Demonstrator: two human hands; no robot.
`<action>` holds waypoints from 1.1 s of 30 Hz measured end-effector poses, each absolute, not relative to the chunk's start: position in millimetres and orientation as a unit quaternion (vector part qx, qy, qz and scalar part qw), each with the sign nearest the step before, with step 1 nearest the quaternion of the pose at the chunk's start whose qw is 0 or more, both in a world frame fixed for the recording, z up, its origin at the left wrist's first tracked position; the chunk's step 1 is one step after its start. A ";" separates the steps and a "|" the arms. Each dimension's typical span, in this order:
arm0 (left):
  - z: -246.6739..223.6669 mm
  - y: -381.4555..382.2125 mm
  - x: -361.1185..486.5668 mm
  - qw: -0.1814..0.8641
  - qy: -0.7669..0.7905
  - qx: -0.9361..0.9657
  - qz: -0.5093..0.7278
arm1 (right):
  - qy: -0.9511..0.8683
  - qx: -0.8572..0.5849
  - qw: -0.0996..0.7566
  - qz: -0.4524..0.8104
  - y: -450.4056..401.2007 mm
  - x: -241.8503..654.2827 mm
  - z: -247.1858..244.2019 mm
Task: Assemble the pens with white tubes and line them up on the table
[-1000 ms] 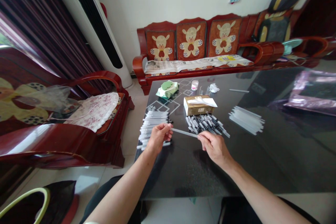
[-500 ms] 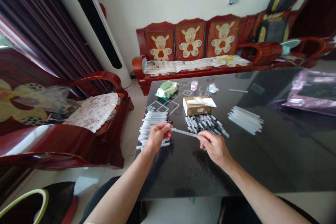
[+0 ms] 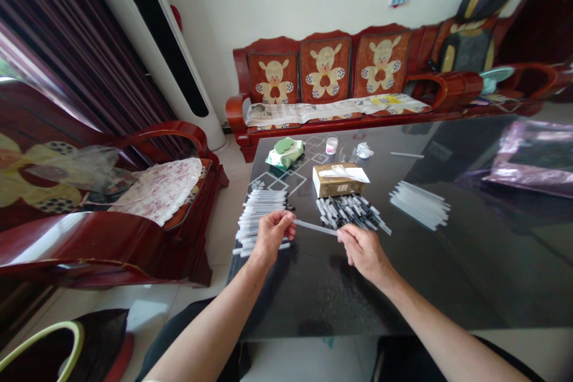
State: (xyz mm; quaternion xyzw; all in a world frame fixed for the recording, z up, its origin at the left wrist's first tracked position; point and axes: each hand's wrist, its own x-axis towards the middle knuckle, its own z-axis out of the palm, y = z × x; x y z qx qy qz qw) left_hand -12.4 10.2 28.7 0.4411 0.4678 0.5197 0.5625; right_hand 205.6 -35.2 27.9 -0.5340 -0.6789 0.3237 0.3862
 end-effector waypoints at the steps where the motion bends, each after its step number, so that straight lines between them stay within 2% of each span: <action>1: 28.6 10.1 -12.0 0.556 0.470 0.443 0.523 | -0.663 -0.537 0.384 0.353 -35.4 204.6 26.4; 9: 29.4 10.4 -11.6 0.526 0.464 0.464 0.541 | -0.517 -0.512 0.406 0.553 -40.1 193.5 22.5; 21: 33.8 5.0 -8.7 0.500 0.453 0.521 0.523 | -0.370 -0.446 0.378 0.722 -36.9 197.9 20.0; 24: 35.2 7.0 -9.8 0.512 0.448 0.531 0.505 | -0.366 -0.451 0.376 0.722 -35.1 199.6 18.4; 27: 42.3 14.5 -20.8 0.495 0.464 0.565 0.469 | -0.418 -0.487 0.399 0.654 -32.0 201.0 14.6; 31: 59.0 22.0 -43.6 0.310 0.523 0.615 0.503 | -0.516 -0.557 0.378 0.530 -30.5 197.5 4.7; 33: 63.2 17.7 -46.3 0.277 0.507 0.679 0.453 | -0.551 -0.561 0.343 0.514 -31.7 193.0 -0.1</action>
